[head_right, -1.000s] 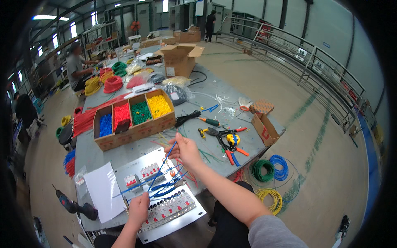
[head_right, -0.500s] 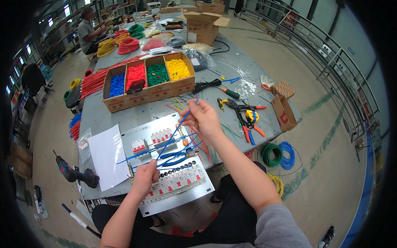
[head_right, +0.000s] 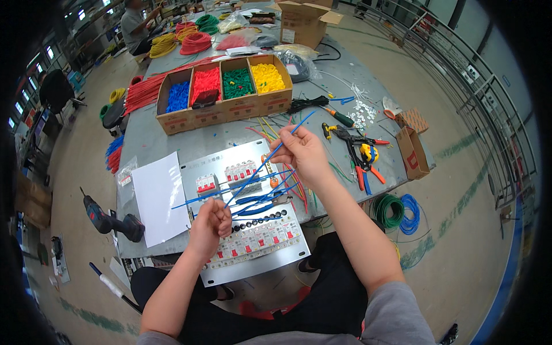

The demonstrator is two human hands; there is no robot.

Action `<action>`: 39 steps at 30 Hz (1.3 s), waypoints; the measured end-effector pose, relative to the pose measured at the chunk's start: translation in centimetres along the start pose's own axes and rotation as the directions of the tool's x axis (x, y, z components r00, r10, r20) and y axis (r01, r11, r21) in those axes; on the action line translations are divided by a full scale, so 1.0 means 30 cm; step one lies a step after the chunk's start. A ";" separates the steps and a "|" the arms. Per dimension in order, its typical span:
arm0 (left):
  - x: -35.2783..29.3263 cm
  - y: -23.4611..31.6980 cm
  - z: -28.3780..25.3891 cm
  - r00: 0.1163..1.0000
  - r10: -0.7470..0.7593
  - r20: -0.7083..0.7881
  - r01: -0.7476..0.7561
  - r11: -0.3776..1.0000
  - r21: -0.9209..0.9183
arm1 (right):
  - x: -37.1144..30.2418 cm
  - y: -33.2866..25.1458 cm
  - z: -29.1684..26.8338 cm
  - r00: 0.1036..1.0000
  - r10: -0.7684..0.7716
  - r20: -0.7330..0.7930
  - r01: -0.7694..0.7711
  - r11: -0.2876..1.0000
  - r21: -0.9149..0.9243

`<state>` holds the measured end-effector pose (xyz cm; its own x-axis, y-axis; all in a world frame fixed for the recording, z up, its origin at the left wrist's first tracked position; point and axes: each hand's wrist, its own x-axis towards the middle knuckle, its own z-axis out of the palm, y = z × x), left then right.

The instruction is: The person sits at a workbench and handles blue insulated wires, stripping the ends and inserting them into terminals on a metal electrical panel. They repeatedly pick up wires, strip them, and connect them to the panel while other tools and materials are visible on the table.

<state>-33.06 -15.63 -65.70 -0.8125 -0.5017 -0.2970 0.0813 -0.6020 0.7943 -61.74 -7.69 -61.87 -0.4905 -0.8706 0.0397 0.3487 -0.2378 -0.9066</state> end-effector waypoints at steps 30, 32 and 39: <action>0.022 -0.011 0.027 0.891 0.441 0.106 -0.340 0.492 0.802 | -0.129 0.142 0.175 0.947 0.311 0.083 -0.314 0.949 0.029; 0.027 -0.007 0.027 0.895 0.434 0.106 -0.326 0.472 0.819 | -0.126 0.148 0.167 0.942 0.324 0.089 -0.331 0.941 0.072; 0.032 -0.004 0.029 0.854 0.500 0.142 -0.347 0.346 0.871 | -0.135 0.162 0.171 0.928 0.366 0.065 -0.372 0.914 0.163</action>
<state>-34.35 -15.50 -65.61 -0.7351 -0.6418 0.2186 -0.1928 0.5070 0.8401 -53.95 -7.55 -64.29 -0.2758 -0.9232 -0.2676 0.6310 0.0361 -0.7750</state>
